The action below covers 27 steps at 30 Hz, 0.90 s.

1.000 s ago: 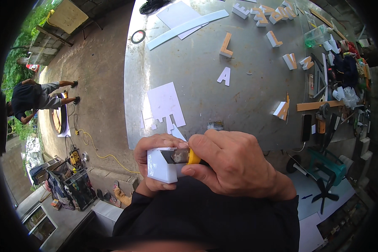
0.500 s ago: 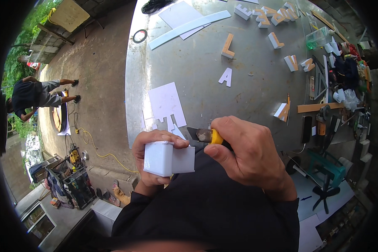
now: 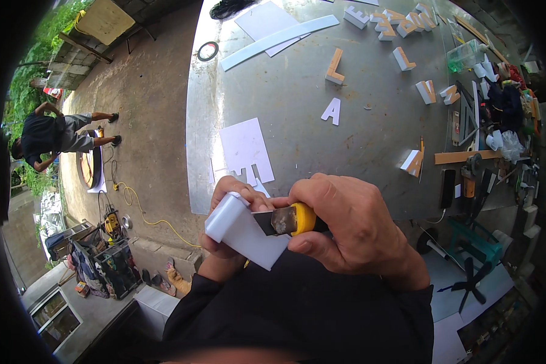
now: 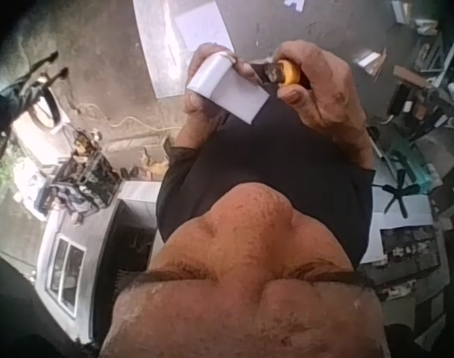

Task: Using a utility knife and sandpaper to trim and smooth the edges of white foam or acrylic letters.

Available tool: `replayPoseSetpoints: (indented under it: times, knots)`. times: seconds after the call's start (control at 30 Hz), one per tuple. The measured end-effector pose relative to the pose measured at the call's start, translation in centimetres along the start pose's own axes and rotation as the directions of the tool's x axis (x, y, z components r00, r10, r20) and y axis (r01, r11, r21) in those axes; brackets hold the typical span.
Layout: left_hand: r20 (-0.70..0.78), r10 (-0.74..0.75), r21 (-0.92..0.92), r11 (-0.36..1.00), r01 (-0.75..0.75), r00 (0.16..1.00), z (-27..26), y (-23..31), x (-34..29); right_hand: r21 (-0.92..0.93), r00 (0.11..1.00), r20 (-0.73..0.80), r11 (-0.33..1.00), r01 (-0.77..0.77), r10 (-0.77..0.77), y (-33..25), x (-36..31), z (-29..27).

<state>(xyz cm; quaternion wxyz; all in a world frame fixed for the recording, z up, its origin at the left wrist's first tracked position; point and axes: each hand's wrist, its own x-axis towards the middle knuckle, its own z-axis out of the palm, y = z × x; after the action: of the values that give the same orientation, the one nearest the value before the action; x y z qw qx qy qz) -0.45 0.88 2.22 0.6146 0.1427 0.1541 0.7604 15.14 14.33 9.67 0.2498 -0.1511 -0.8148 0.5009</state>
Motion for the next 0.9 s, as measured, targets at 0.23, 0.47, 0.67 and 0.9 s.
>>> replayPoseSetpoints:
  times: [0.23,0.47,0.67,0.9]
  knots:
    - [-0.078,-0.052,-0.047,0.998,0.048,0.996,0.8,-0.3,1.0,-0.105,0.998,0.043,0.994,-0.035,0.040,0.3,-0.5,0.4]
    - [-0.002,-0.005,-0.064,0.998,0.005,1.000,0.7,-1.2,1.0,-0.200,0.993,0.096,0.977,0.080,-0.061,1.0,0.1,-0.3]
    - [-0.042,-0.217,-0.081,0.974,0.214,0.975,-0.2,-0.3,1.4,0.003,0.993,0.007,0.993,-0.120,0.120,1.9,-0.2,-0.5]
    - [-0.175,-0.409,-0.013,0.910,0.414,0.895,-0.1,1.2,2.3,-0.038,0.980,0.098,0.985,-0.171,0.174,3.5,-1.1,-2.3]
